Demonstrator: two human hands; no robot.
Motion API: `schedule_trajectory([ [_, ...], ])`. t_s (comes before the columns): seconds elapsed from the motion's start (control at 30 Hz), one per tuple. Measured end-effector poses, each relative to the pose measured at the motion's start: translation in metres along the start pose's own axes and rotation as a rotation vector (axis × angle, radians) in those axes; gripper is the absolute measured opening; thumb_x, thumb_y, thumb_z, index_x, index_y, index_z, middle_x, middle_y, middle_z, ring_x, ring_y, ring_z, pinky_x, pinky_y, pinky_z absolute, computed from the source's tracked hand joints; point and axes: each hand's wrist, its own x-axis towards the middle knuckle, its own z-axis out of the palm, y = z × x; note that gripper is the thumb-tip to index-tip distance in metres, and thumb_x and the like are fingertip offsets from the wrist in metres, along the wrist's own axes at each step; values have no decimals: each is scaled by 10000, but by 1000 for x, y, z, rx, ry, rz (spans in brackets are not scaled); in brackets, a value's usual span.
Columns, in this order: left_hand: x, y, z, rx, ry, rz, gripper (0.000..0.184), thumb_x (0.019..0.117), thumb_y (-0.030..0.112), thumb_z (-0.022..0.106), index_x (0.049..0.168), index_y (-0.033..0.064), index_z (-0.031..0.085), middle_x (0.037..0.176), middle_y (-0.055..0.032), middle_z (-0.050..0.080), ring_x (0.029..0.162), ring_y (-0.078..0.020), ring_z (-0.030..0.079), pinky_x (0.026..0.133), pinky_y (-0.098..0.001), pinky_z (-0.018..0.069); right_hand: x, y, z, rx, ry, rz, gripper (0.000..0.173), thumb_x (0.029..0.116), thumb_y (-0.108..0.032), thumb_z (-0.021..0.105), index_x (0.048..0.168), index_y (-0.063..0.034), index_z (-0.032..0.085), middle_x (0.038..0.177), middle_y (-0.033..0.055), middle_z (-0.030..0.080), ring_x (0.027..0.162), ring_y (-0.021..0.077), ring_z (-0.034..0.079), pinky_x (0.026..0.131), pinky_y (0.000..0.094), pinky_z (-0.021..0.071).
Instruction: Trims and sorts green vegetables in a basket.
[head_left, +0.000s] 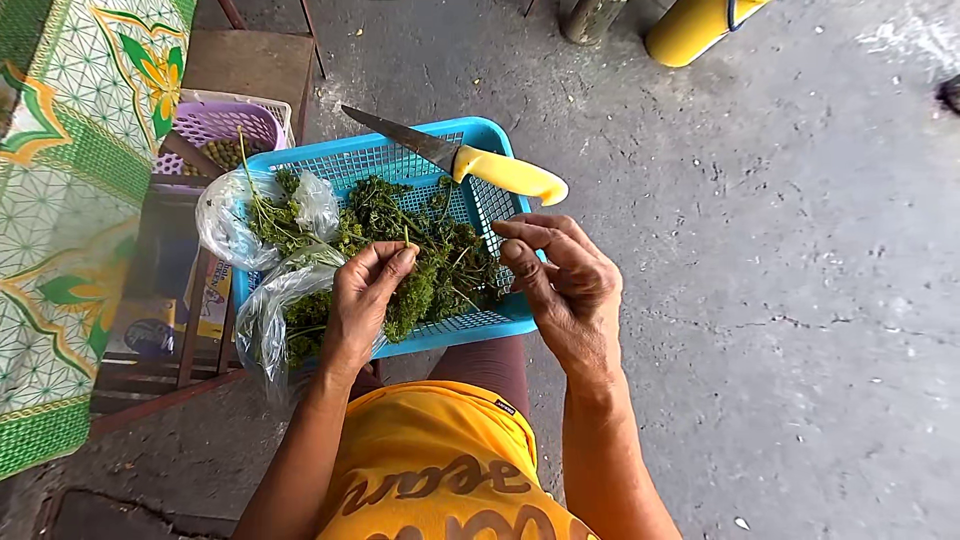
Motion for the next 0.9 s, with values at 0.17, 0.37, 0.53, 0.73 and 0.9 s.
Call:
schedule_trajectory([
  [0.17, 2, 4, -3, -231, 34, -158, 174, 1044, 257, 590, 1118, 190, 732, 1012, 61, 710, 789, 9, 639, 621, -157, 519, -1, 25, 12, -381, -193, -17, 357, 998, -306, 644, 768, -47, 730, 1099, 101, 719, 906, 250, 673, 679, 426, 538],
  [0.37, 5, 3, -1, -496, 134, -290, 190, 1050, 253, 574, 1123, 159, 722, 974, 20, 719, 802, -52, 683, 686, -231, 579, 7, 26, 33, -690, -766, 337, 392, 911, -423, 760, 1060, -60, 760, 1133, 179, 667, 1178, 407, 574, 775, 585, 508],
  [0.53, 8, 9, -5, -619, 176, -375, 192, 1053, 284, 564, 1129, 158, 687, 967, -9, 715, 834, -110, 711, 704, -288, 608, 23, 20, 46, -824, -1072, 463, 367, 963, -388, 692, 1043, -34, 746, 1148, 208, 680, 1193, 415, 590, 859, 612, 483],
  [0.73, 5, 13, -7, -906, 173, -478, 262, 1095, 248, 425, 1042, 136, 657, 854, -48, 694, 701, -130, 700, 628, -261, 607, 16, 26, 48, -715, -849, 415, 158, 938, -152, 686, 936, -8, 752, 1145, 193, 689, 1058, 423, 654, 798, 645, 501],
  [0.9, 6, 8, -9, -1121, 137, -589, 456, 1115, 311, 309, 886, 69, 620, 722, -84, 666, 593, -149, 684, 579, -240, 599, 9, 28, 34, -554, -641, 409, 279, 875, -166, 788, 1103, -44, 683, 1183, 188, 639, 906, 386, 671, 725, 616, 528],
])
